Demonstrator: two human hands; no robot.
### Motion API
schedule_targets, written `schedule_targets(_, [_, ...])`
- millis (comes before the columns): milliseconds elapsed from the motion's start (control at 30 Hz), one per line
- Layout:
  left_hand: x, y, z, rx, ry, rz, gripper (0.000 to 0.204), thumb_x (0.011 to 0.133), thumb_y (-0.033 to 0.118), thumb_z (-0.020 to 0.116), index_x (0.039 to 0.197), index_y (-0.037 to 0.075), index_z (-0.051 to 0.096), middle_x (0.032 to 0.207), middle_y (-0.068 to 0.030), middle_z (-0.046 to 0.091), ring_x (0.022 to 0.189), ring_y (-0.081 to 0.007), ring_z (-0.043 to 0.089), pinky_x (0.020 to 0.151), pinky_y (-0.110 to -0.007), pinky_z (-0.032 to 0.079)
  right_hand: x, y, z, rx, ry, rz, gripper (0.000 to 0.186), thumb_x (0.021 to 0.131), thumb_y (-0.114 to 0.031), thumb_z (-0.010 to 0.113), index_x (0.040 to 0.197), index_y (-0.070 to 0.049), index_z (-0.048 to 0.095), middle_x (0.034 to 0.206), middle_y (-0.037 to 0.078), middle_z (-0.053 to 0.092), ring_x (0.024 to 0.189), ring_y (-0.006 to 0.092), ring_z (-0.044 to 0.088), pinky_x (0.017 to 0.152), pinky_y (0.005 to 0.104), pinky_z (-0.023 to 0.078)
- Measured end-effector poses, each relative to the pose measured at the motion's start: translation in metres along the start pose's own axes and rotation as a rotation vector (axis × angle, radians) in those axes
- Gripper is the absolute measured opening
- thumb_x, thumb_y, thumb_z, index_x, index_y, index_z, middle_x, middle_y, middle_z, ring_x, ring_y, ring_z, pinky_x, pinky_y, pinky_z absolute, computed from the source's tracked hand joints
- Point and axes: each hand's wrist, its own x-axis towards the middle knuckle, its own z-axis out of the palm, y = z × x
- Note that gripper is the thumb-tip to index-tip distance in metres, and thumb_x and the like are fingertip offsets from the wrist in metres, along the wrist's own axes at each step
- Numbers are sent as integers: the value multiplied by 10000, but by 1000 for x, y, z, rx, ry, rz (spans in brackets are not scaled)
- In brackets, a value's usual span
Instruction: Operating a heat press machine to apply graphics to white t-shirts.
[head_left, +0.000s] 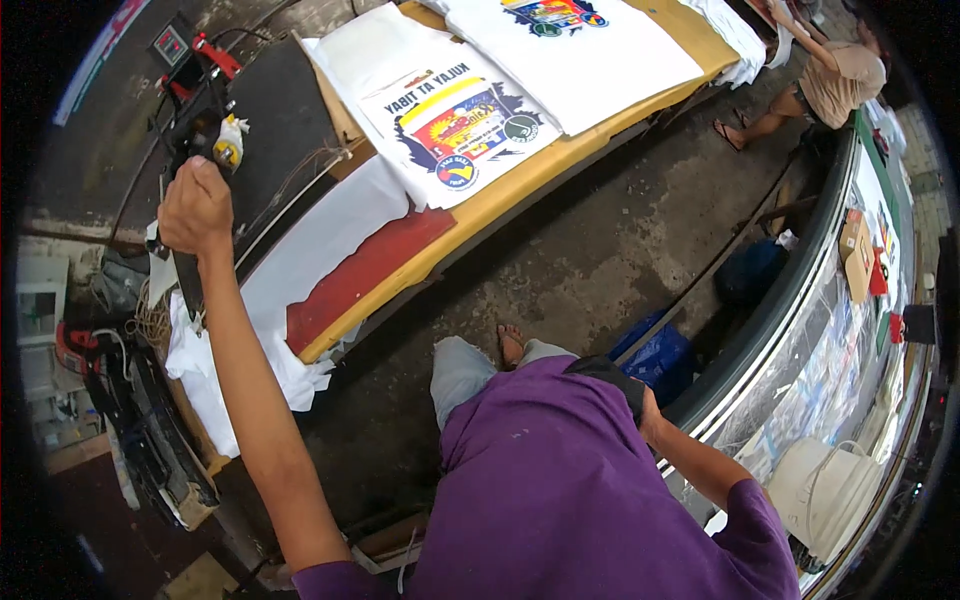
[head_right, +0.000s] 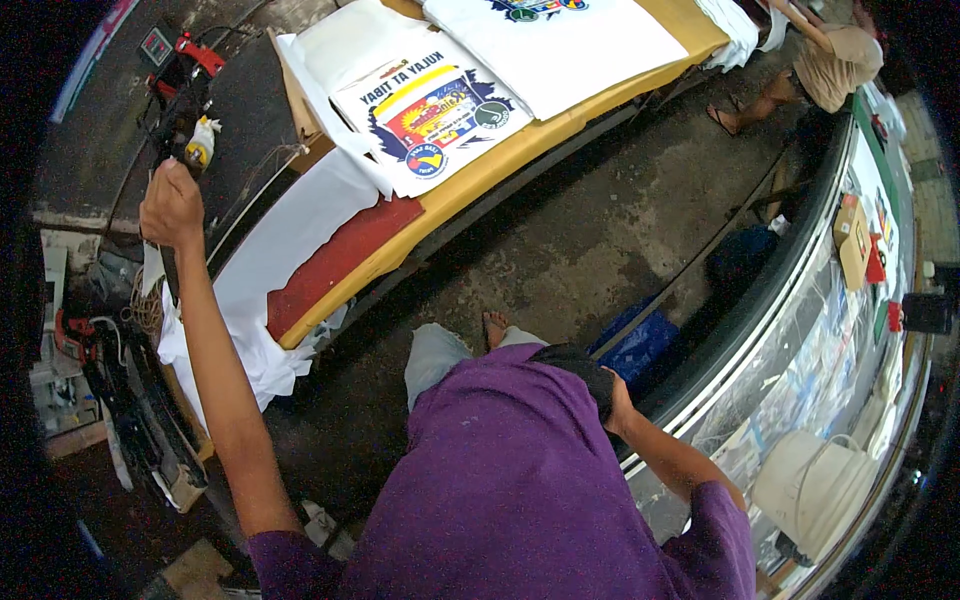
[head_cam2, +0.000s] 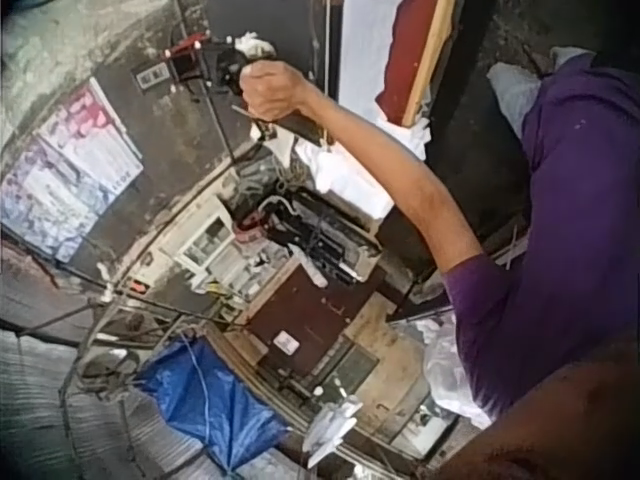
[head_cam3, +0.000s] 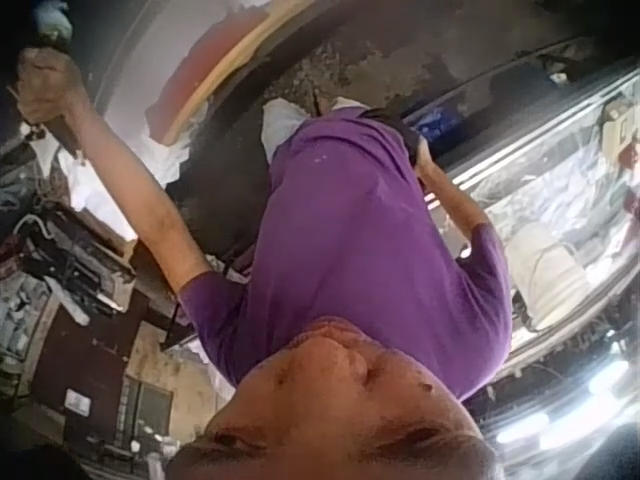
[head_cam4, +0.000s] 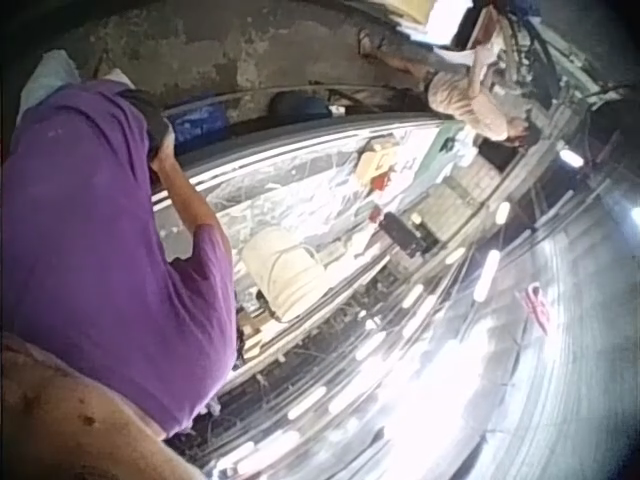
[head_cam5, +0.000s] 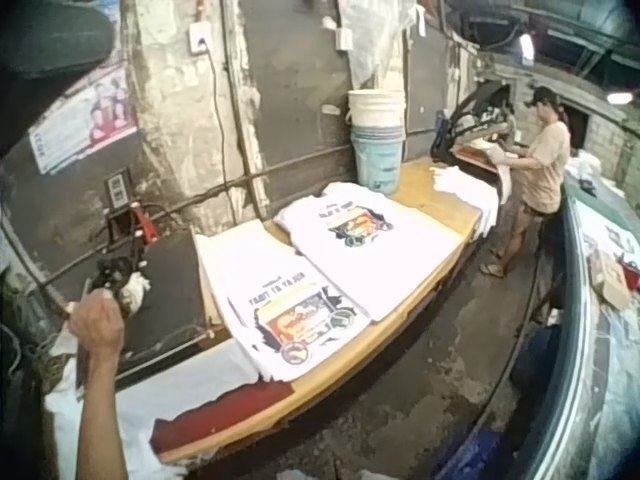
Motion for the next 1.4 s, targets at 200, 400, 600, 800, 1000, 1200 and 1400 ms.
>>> schedule_targets(200, [2, 3, -5, -41, -35, 8, 323, 964, 307, 470, 786, 146, 686, 720, -46, 677, 645, -285, 645, 573, -454, 481, -24, 8, 12, 9, 115, -50, 417, 939, -422, 445, 1090, -105, 670, 1030, 90, 709, 943, 278, 657, 927, 436, 501])
schedule_targets(400, [2, 3, -4, -59, -15, -4, 329, 960, 302, 477, 753, 144, 678, 691, -49, 664, 626, -285, 639, 563, -448, 480, -7, 1, -7, -16, 77, -12, 400, 960, -405, 443, 1094, -93, 654, 994, 99, 710, 924, 273, 666, 908, 415, 512])
schedule_targets(600, [5, 7, -8, -107, 24, 15, 332, 953, 295, 493, 708, 141, 654, 665, -47, 654, 611, -280, 633, 553, -438, 476, 19, -7, -30, -100, -7, -9, 418, 969, -411, 452, 1104, -58, 630, 975, 111, 703, 905, 265, 673, 898, 396, 518])
schedule_targets(800, [6, 9, -14, -56, -60, -37, 338, 956, 314, 479, 747, 139, 681, 715, -68, 678, 636, -304, 646, 579, -455, 490, 18, -9, -24, -151, 28, 7, 414, 959, -404, 465, 1133, -61, 619, 1017, 116, 696, 920, 264, 671, 900, 404, 515])
schedule_targets(1000, [6, 14, -15, -53, -62, -90, 330, 939, 304, 498, 706, 136, 661, 679, -57, 662, 644, -282, 650, 588, -458, 475, 28, -13, -14, -132, -33, 36, 422, 951, -411, 475, 1151, -73, 627, 1036, 105, 699, 945, 268, 666, 916, 413, 504])
schedule_targets(1200, [12, 18, -25, -70, -134, -128, 319, 917, 341, 523, 708, 137, 650, 669, -98, 651, 628, -336, 639, 570, -496, 464, 52, -25, 4, -265, 7, 74, 438, 947, -424, 471, 1161, -76, 628, 1088, 116, 689, 981, 275, 649, 922, 419, 498])
schedule_targets(1400, [13, 17, -32, -224, -247, -132, 302, 934, 291, 533, 708, 113, 627, 716, -86, 625, 694, -312, 610, 654, -472, 439, 97, -47, 59, -664, 163, -139, 416, 937, -384, 535, 1182, -56, 613, 1067, 121, 662, 977, 248, 637, 886, 416, 494])
